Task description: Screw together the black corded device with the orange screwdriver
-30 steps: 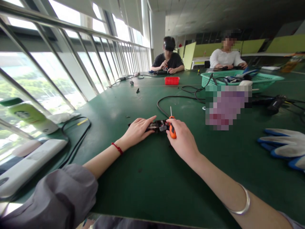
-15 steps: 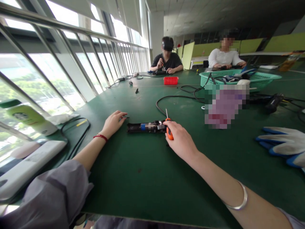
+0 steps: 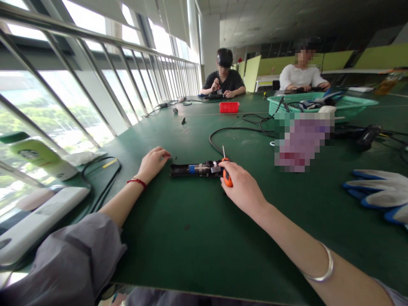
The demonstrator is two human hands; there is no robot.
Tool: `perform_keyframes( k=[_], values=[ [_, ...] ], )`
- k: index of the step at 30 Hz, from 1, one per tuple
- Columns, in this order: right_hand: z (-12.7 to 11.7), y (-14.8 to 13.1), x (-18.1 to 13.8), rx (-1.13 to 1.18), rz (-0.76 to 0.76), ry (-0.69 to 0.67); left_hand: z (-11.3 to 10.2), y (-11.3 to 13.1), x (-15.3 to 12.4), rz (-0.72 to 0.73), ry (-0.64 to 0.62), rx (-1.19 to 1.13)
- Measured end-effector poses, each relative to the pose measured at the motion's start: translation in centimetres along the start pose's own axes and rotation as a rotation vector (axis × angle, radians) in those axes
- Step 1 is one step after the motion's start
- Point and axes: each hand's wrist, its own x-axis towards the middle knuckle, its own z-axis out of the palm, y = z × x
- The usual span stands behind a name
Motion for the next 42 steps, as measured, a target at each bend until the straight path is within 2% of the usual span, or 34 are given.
perform_keyframes(
  k=[5,9,11,22,31,37,39,42],
  values=[
    [0.0,-0.1,0.0,-0.005,0.013,-0.017,0.2,1.0,0.2,0.158,0.025,-0.105],
    [-0.1,-0.3,0.0,-0.017,0.032,-0.018,0.8,1.7,0.7,0.258,-0.078,-0.173],
    [-0.2,-0.4,-0.1,-0.019,0.029,-0.015,0.9,1.9,0.9,0.270,-0.106,-0.159],
    [-0.1,-0.1,0.0,0.008,0.019,-0.010,0.2,2.2,0.5,0.236,-0.078,0.051],
    [-0.3,-0.7,-0.1,0.016,0.062,0.009,-0.2,1.0,0.6,0.259,-0.135,0.090],
    [-0.3,-1.1,-0.3,0.116,0.051,0.010,-0.3,0.9,0.5,0.201,-0.053,0.118],
    [-0.2,-1.2,-0.4,0.181,0.061,0.002,-0.8,1.2,0.4,0.130,0.058,0.036],
    [-0.2,-1.4,-0.5,0.285,0.070,-0.027,-1.9,2.6,-0.1,0.032,0.266,-0.244]
  ],
)
